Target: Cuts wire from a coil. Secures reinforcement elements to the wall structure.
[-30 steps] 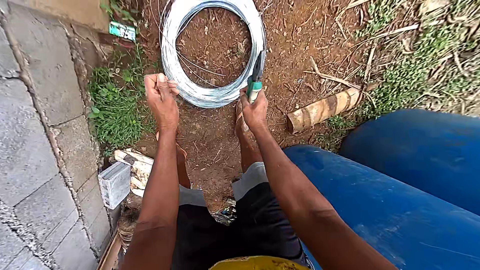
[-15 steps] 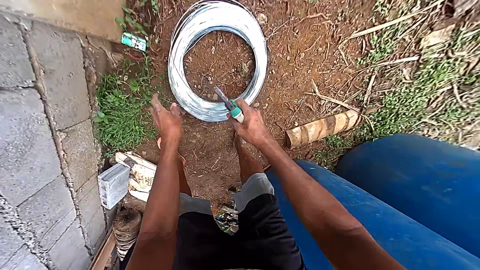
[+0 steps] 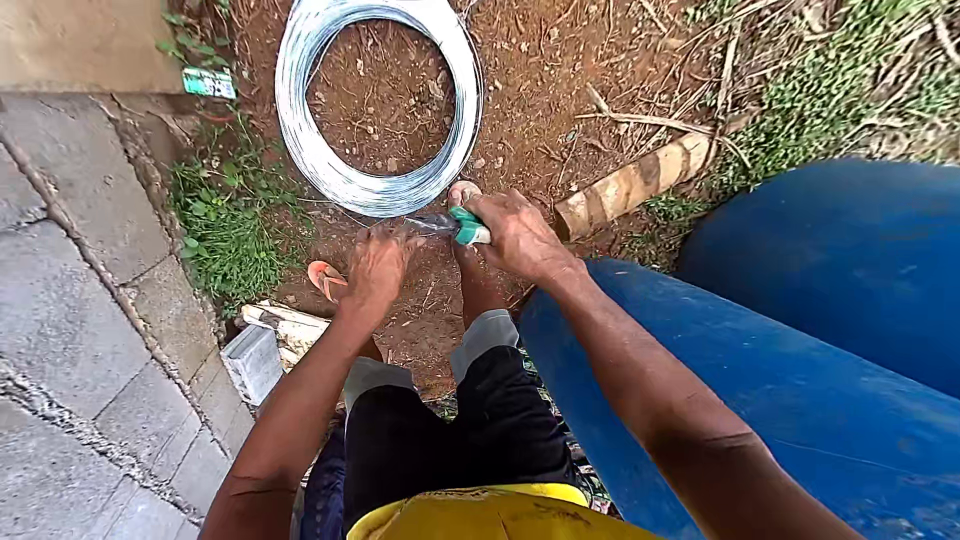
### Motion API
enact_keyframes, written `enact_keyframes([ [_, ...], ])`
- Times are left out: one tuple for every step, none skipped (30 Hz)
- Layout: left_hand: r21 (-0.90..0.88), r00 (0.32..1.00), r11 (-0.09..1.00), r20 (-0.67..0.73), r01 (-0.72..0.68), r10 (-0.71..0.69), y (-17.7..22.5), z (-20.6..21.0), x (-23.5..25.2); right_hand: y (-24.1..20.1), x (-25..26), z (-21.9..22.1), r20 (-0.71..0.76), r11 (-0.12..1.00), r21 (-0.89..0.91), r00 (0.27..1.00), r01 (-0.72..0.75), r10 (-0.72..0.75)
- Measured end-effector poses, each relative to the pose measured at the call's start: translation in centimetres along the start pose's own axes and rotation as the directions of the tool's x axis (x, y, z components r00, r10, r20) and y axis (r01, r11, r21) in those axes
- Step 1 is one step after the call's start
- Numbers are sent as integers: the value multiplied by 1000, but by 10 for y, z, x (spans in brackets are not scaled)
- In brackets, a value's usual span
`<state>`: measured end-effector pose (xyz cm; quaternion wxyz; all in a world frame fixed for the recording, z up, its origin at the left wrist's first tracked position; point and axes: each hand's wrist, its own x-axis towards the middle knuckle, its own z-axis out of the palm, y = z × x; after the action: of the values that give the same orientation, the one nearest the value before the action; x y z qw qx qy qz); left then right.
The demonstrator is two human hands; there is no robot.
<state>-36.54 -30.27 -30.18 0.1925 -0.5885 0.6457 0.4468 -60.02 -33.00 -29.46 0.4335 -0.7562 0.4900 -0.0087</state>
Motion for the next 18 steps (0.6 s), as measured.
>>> enact_keyframes([
  [-27, 999, 999, -46, 17, -18, -9, 1, -3, -1, 3, 3, -20, 1000, 23, 1000, 10, -9],
  [-61, 997, 998, -74, 25, -29, -20, 3, -6, -3, 4, 3, -38, 998, 62, 999, -18, 21],
  [-103, 996, 994, -81, 40, -49, -34, 8, -9, -4, 4, -1, -56, 990, 117, 995, -79, 86],
  [-146, 994, 988, -83, 57, -69, -48, 14, -14, -5, 2, -5, -107, 969, 193, 979, -152, 175],
  [-201, 993, 977, -75, 76, -93, -62, 20, -20, -5, -1, -5, -182, 928, 298, 941, -224, 285],
  [-261, 991, 962, -76, 85, -108, -74, 27, -27, -4, -5, -3, -244, 856, 441, 882, -270, 404],
  [-327, 989, 941, -79, 90, -122, -86, 34, -34, -4, -7, 0, -276, 767, 583, 823, -267, 496],
  [-397, 987, 914, -89, 89, -135, -97, 43, -41, -3, -9, 6, -275, 682, 684, 775, -259, 569],
  [-465, 984, 882, -108, 76, -141, -107, 54, -47, -2, -12, 14, -242, 627, 728, 752, -278, 614],
  [-530, 980, 846, -136, 52, -145, -113, 64, -54, -3, -16, 23, -176, 603, 716, 745, -352, 644],
  [-575, 977, 818, -159, 25, -142, -116, 72, -61, -6, -21, 33, -90, 608, 651, 749, -455, 657],
  [-599, 975, 801, -177, 3, -136, -118, 78, -66, -14, -26, 42, 6, 621, 564, 755, -544, 656],
  [-609, 972, 793, -194, -15, -132, -119, 82, -71, -22, -27, 53, 95, 630, 495, 758, -598, 645],
  [-598, 972, 801, -204, -27, -119, -119, 85, -74, -27, -26, 65, 179, 629, 458, 759, -627, 626],
  [-570, 971, 820, -220, -53, -91, -121, 87, -75, -29, -24, 79, 249, 611, 459, 754, -644, 608],
  [-545, 969, 835, -238, -82, -60, -124, 86, -73, -29, -19, 94, 302, 577, 501, 755, -645, 582],
  [-534, 969, 839, -245, -107, -32, -126, 82, -73, -28, -10, 109, 342, 524, 569, 762, -634, 550],
  [-542, 969, 831, -248, -123, -18, -127, 77, -75, -30, -1, 121, 376, 464, 626, 764, -626, 524],
])
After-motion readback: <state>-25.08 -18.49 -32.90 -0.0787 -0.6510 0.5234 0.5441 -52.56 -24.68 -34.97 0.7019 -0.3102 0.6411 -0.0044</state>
